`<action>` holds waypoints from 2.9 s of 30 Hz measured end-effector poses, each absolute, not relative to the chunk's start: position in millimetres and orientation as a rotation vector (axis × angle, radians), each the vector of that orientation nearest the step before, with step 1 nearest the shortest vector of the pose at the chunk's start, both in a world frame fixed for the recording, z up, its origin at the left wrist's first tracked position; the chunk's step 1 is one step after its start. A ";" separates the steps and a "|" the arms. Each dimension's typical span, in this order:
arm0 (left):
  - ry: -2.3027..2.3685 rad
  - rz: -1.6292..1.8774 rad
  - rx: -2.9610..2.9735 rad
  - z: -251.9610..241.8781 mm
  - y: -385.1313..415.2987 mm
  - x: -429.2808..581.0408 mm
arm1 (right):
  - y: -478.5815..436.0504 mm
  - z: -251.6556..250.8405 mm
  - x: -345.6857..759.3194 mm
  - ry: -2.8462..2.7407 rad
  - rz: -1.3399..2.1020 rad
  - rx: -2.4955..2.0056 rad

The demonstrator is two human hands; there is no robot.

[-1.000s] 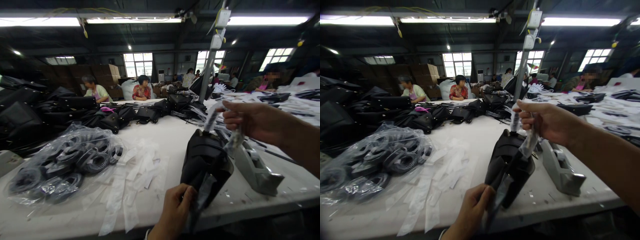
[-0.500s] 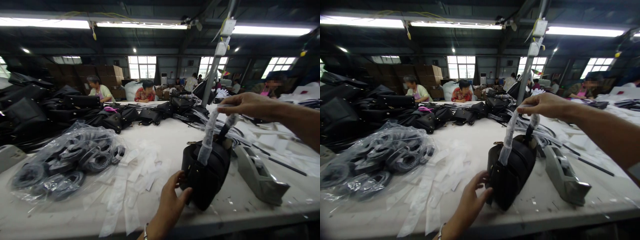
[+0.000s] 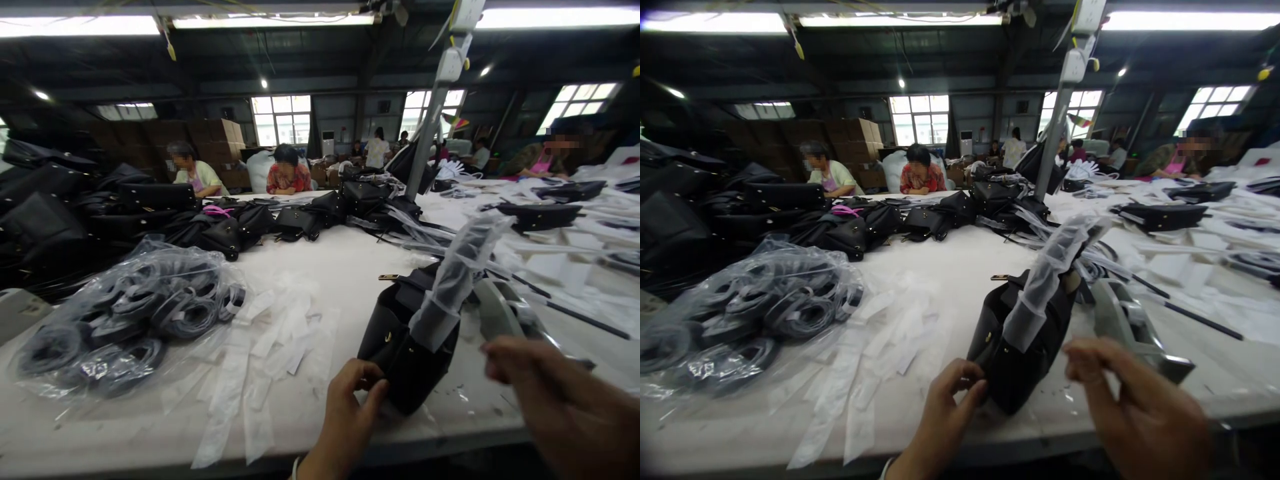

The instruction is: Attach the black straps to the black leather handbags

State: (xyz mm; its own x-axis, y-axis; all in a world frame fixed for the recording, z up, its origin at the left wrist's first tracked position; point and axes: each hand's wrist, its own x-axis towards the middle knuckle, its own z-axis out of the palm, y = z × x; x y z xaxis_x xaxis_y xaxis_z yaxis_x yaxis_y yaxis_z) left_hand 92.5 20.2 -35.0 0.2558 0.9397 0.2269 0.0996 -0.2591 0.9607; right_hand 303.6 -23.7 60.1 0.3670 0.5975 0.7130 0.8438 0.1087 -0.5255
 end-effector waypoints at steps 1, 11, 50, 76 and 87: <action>0.973 1.121 1.578 -35.2 18.5 92.7 | -30.6 39.6 297.9 -1.451 -0.015 -1.638; 1.019 0.925 1.720 -22.2 31.3 73.8 | -15.7 -12.3 240.8 -1.186 0.925 -1.612; 0.761 0.772 1.695 49.9 92.8 73.1 | -11.0 -11.5 230.1 -1.162 1.108 -1.420; 1.085 0.823 1.198 24.5 37.2 16.1 | -1.9 -19.2 236.2 -1.238 1.226 -1.404; 1.280 0.892 1.273 3.1 10.0 1.2 | -4.7 -37.0 230.8 -1.063 1.261 -1.283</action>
State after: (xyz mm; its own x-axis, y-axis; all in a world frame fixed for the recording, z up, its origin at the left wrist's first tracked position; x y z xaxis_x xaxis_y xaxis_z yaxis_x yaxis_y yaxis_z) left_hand 1.2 10.0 3.1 0.1425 0.9743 -0.1743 0.1741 0.1487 0.9734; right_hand 230.8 -4.7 -37.0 0.0685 0.9913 -0.1127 -0.0569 -0.1089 -0.9924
